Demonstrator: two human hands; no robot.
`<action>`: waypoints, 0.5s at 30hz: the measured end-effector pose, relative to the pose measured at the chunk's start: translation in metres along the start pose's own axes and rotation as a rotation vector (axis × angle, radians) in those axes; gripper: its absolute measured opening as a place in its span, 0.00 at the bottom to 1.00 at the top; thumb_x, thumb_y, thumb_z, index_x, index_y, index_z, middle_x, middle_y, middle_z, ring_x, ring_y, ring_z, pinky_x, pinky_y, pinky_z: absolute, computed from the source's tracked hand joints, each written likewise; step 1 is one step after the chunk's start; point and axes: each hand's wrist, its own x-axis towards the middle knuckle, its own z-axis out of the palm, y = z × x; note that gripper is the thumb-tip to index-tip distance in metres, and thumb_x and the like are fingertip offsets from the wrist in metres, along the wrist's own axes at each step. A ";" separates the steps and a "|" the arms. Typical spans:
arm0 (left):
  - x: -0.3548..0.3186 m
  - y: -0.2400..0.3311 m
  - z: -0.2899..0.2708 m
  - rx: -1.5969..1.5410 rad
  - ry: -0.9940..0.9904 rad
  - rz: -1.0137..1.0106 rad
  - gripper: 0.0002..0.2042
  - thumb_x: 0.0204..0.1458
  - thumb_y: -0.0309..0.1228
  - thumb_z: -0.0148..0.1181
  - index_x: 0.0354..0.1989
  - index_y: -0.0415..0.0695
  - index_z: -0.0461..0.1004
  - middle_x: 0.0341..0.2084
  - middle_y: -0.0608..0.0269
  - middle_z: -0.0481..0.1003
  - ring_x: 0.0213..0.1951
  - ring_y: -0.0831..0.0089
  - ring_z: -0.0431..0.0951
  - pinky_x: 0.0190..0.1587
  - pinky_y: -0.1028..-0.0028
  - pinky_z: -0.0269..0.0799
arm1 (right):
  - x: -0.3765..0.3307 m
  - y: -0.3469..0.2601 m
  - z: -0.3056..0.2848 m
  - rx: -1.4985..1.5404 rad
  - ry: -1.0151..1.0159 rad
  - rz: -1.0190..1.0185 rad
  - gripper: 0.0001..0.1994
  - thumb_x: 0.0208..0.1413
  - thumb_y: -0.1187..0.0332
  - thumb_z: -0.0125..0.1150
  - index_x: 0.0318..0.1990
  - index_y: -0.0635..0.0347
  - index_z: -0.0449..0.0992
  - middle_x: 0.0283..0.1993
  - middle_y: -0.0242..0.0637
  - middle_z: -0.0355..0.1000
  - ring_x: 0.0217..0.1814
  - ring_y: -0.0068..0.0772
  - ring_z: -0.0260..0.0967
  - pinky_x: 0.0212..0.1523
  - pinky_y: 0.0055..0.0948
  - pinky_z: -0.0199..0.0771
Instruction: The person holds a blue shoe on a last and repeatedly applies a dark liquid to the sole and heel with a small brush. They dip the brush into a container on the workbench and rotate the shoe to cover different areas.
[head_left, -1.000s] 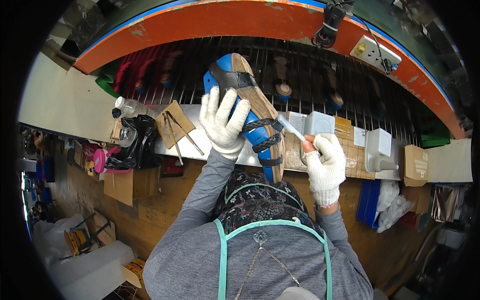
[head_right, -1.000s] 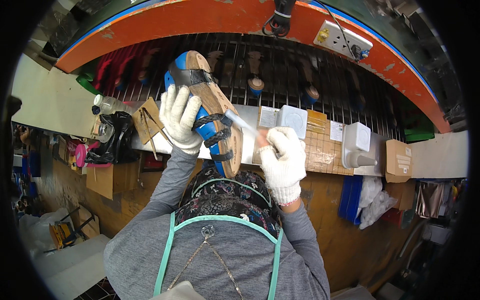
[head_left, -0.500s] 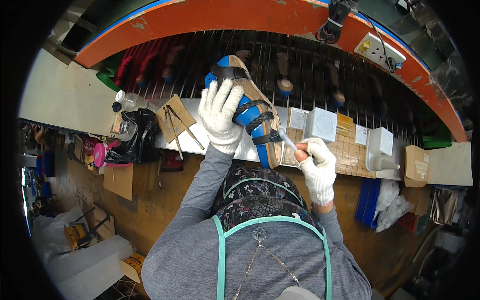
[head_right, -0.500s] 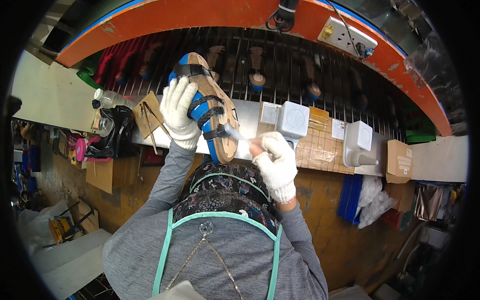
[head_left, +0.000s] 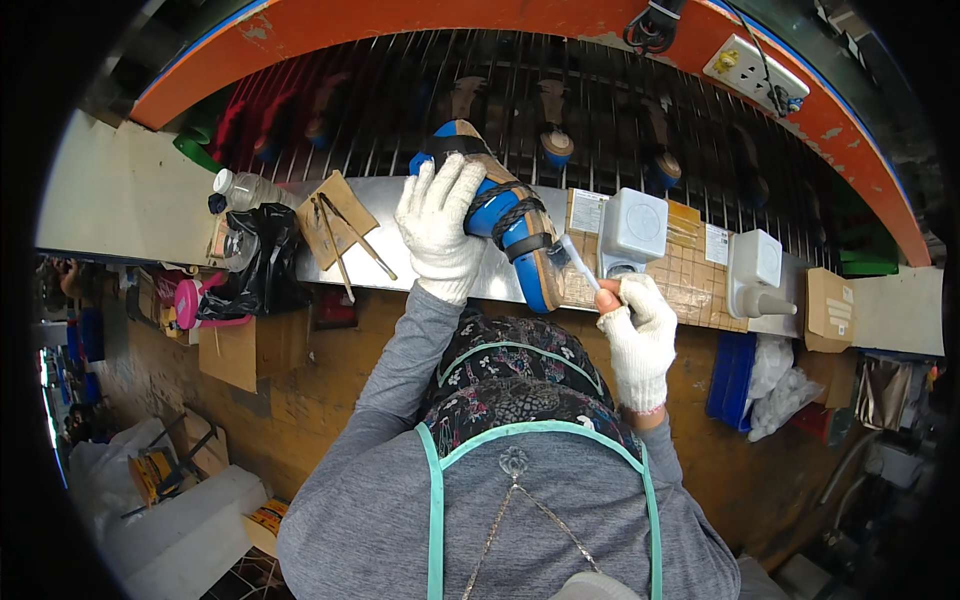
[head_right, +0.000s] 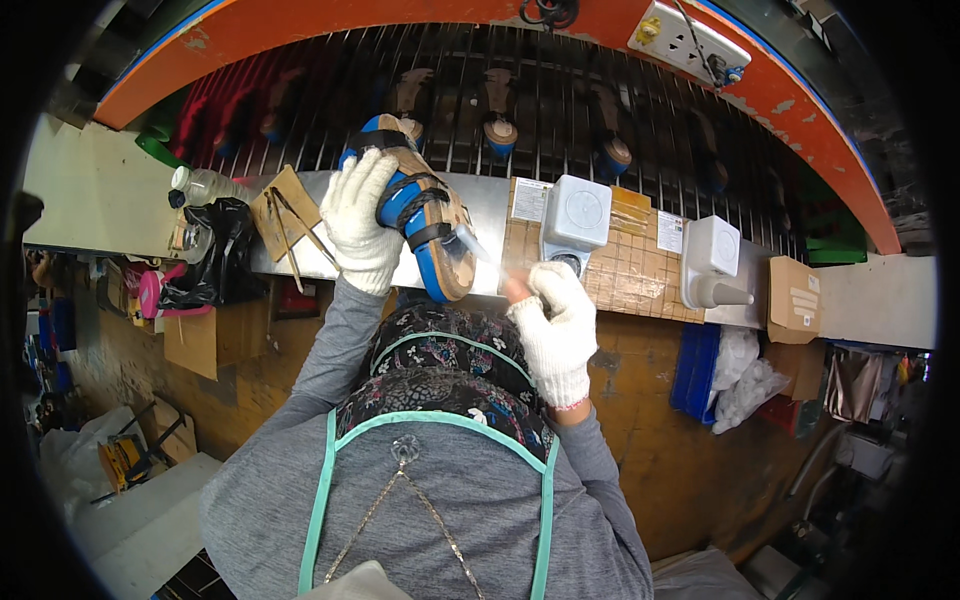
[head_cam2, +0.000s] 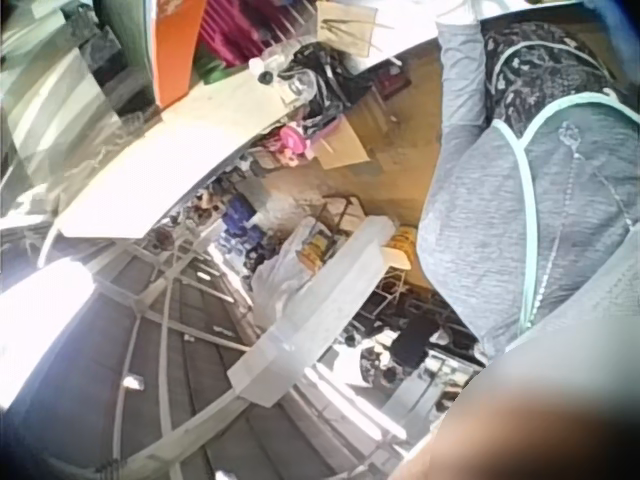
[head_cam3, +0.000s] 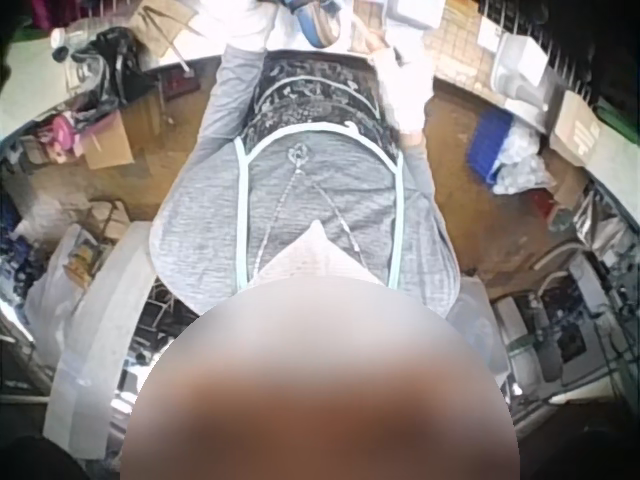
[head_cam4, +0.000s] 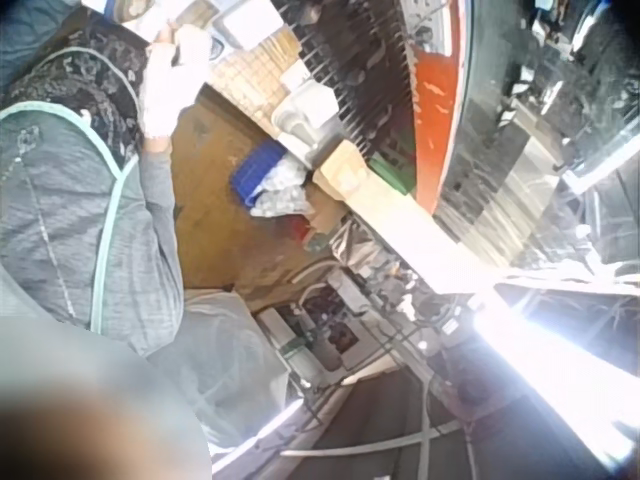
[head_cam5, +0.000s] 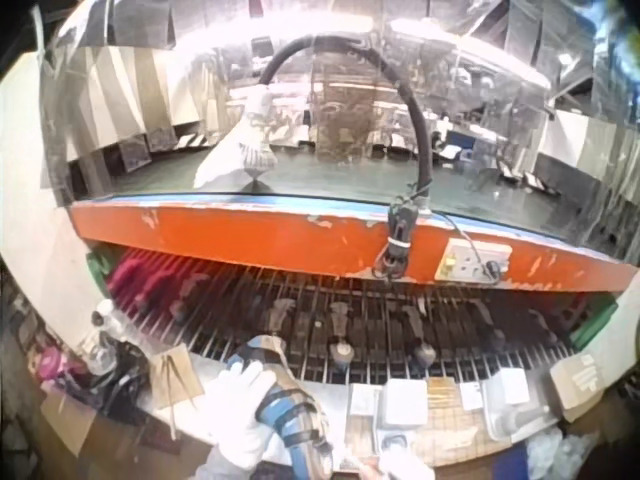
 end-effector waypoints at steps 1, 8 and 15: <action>-0.001 0.000 -0.001 -0.002 0.001 0.005 0.29 0.36 0.32 0.72 0.54 0.56 0.80 0.53 0.60 0.79 0.55 0.45 0.77 0.62 0.48 0.66 | 0.002 0.001 0.001 -0.014 0.011 -0.028 0.06 0.57 0.74 0.65 0.38 0.69 0.80 0.34 0.32 0.69 0.29 0.19 0.62 0.30 0.22 0.64; 0.000 0.000 -0.007 -0.010 0.004 -0.011 0.30 0.34 0.30 0.73 0.53 0.56 0.80 0.53 0.59 0.80 0.54 0.47 0.78 0.61 0.48 0.67 | 0.013 0.003 0.003 -0.170 0.115 -0.251 0.05 0.56 0.75 0.67 0.37 0.67 0.81 0.36 0.35 0.71 0.31 0.22 0.66 0.31 0.22 0.67; 0.007 0.007 -0.011 -0.046 -0.065 -0.063 0.29 0.33 0.28 0.76 0.51 0.48 0.80 0.49 0.55 0.81 0.53 0.51 0.80 0.58 0.57 0.72 | 0.007 0.006 0.002 -0.077 0.007 -0.223 0.06 0.56 0.74 0.67 0.39 0.68 0.81 0.40 0.35 0.71 0.32 0.21 0.67 0.30 0.22 0.67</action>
